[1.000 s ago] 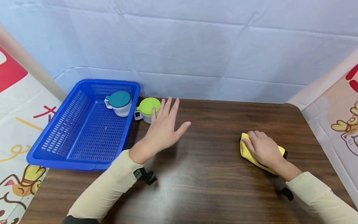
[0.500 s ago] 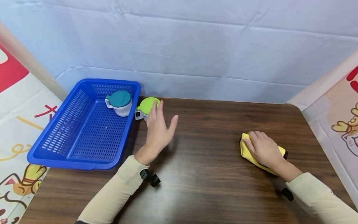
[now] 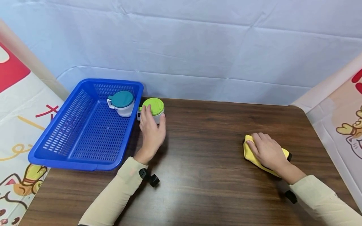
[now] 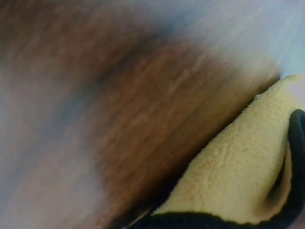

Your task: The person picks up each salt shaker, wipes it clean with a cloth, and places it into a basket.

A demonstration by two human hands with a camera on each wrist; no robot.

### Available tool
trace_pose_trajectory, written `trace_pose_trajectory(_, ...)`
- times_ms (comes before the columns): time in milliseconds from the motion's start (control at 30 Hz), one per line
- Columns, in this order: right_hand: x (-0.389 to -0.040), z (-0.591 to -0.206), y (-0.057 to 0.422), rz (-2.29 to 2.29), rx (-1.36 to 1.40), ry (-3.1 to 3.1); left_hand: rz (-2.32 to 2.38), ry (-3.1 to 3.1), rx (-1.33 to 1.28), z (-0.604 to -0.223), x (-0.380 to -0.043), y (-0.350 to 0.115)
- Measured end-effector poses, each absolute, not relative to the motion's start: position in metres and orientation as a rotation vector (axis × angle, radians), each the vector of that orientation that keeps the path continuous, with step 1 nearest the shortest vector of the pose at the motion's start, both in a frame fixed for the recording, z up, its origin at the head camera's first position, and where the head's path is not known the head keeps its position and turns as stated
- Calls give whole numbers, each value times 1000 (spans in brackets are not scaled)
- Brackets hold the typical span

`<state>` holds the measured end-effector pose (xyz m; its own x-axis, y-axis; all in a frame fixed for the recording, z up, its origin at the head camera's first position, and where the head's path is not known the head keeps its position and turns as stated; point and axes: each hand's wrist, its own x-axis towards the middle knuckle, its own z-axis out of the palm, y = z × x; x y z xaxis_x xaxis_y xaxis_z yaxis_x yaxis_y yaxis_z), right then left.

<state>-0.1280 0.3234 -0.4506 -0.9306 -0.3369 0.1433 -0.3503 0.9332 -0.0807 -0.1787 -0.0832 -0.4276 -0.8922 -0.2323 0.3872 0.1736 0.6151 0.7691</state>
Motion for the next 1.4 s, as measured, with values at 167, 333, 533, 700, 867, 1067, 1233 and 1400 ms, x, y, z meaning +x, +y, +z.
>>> trace_pose_trajectory(167,-128,-451,323,156,534,-2962,-1155,-2371,104,-433,-183,-88)
trace_pose_trajectory(333,-128,-451,324,159,533,-2961,-1156,-2358,115,-438,-182,-89)
trace_pose_trajectory(533,-128,-451,324,157,533,-2957,-1175,-2370,149,-446,-179,-90)
trace_pose_trajectory(700,-128,-452,323,158,531,-2955,-1195,-2380,225,-446,-179,-94)
trace_pose_trajectory(867,-128,-451,323,160,528,-2962,-1261,-2387,301,-447,-181,-98)
trace_pose_trajectory(1067,-128,-451,322,159,530,-2964,-1293,-2370,340,-451,-183,-100)
trace_pose_trajectory(1233,-127,-450,322,158,522,-2967,-1292,-2362,367,-451,-183,-101)
trace_pose_trajectory(1400,-127,-451,322,161,514,-2970,-1297,-2375,371,-452,-183,-102)
